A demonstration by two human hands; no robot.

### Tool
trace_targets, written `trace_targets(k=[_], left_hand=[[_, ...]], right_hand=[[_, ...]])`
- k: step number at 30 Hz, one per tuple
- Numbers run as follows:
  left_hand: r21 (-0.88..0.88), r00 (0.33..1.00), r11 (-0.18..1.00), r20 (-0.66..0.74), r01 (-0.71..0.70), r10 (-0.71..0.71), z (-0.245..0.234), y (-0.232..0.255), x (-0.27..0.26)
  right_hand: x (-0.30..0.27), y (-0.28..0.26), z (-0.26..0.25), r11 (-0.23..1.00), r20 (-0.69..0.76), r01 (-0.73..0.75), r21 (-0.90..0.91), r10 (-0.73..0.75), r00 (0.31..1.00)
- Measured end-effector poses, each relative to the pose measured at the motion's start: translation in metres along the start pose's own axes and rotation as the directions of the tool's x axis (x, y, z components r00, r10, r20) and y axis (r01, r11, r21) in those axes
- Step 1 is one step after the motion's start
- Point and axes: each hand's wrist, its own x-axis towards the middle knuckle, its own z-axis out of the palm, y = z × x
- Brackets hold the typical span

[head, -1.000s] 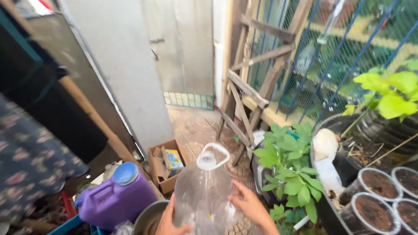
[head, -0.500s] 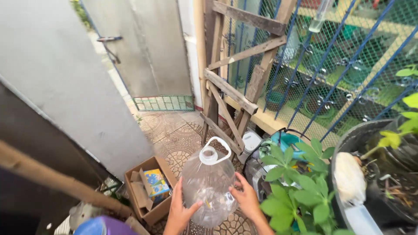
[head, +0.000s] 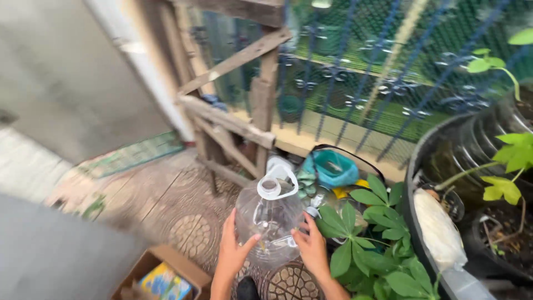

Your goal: Organize gardening items, containers, and supplies in an outdoor patio area.

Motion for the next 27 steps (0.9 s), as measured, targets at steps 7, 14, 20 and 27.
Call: trace_targets(k=[7,14,20,27], left_hand=[[0.034,0.956,0.99,0.267,-0.136,0.122,-0.002,-0.025,0.099],[0.024,0.872,0.986,0.47,-0.167,0.137,-0.004,0.032,0.167],[-0.158,0.795,0.951,0.522,-0.265,0.308,0.027,0.047,0.212],[-0.077,0.725,0.987,0.672,-0.139,0.154,0.062,0.051,0.257]], right_hand=[[0.038,-0.035,0.016,1.0,-0.282,0.014,-0.026,-0.021,0.959],[0.067,-0.076,0.013,0.967,-0.496,0.253,-0.019,-0.229,0.838],[0.111,-0.078,-0.011,0.991,-0.703,0.136,-0.017,-0.109,0.703],[0.183,-0.03,-0.02,0.785,-0.749,0.39,0.481,0.136,0.649]])
